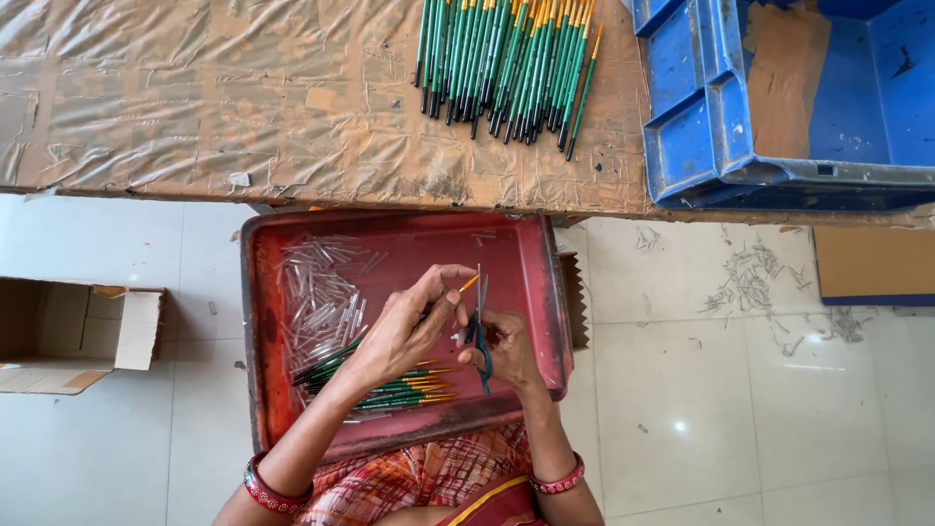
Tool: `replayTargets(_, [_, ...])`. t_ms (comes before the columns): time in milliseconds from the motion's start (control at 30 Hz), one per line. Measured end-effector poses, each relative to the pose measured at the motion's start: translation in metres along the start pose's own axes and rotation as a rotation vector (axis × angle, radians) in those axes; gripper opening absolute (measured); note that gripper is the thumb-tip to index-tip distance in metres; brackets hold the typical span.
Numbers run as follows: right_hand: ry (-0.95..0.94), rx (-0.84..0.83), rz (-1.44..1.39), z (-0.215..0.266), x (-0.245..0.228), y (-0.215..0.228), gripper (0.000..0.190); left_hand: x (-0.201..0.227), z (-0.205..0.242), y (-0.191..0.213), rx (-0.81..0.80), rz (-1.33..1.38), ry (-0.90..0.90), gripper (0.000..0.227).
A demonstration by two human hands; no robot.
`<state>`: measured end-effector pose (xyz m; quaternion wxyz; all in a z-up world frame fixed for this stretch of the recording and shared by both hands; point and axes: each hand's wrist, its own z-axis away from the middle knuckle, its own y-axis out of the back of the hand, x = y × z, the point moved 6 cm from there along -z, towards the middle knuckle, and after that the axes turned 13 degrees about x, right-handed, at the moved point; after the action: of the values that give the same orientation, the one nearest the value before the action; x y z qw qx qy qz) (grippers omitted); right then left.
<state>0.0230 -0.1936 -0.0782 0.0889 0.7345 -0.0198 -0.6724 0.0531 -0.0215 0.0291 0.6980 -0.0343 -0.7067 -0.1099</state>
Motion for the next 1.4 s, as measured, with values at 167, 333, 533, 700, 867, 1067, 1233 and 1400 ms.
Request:
replayTargets(167, [0.002, 0.021, 0.032, 0.002, 0.008, 0.001, 0.064, -0.001, -0.001, 0.002, 0.018, -0.057, 0.046, 0.031])
replayTargets(333, [-0.003, 0.035, -0.009, 0.003, 0.009, 0.0, 0.057, -0.002, -0.001, 0.003, 0.023, -0.09, 0.055, 0.032])
replayTargets(533, [-0.004, 0.069, 0.061, 0.004, 0.014, 0.003, 0.05, -0.001, 0.0, 0.003, 0.019, -0.087, 0.06, 0.033])
replayTargets(700, [-0.028, 0.098, 0.172, 0.006, 0.027, 0.001, 0.044, -0.018, 0.004, 0.008, 0.022, -0.064, 0.064, 0.033])
replayTargets(867, [-0.034, 0.342, -0.108, 0.015, 0.029, 0.011, 0.041, -0.098, 0.04, 0.007, -0.12, -0.387, 0.016, 0.029])
replayTargets(1067, [-0.011, 0.375, -0.337, 0.022, 0.032, -0.018, 0.048, -0.093, 0.016, 0.019, -0.147, -0.495, -0.031, 0.029])
replayTargets(1233, [-0.088, 0.356, -0.368, 0.029, 0.049, -0.038, 0.048, 0.047, -0.065, 0.039, -0.043, -0.32, -0.271, 0.022])
replayTargets(1400, [-0.002, 0.368, -0.23, 0.026, 0.053, -0.035, 0.044, 0.061, -0.2, 0.069, 0.227, -0.638, -0.477, 0.021])
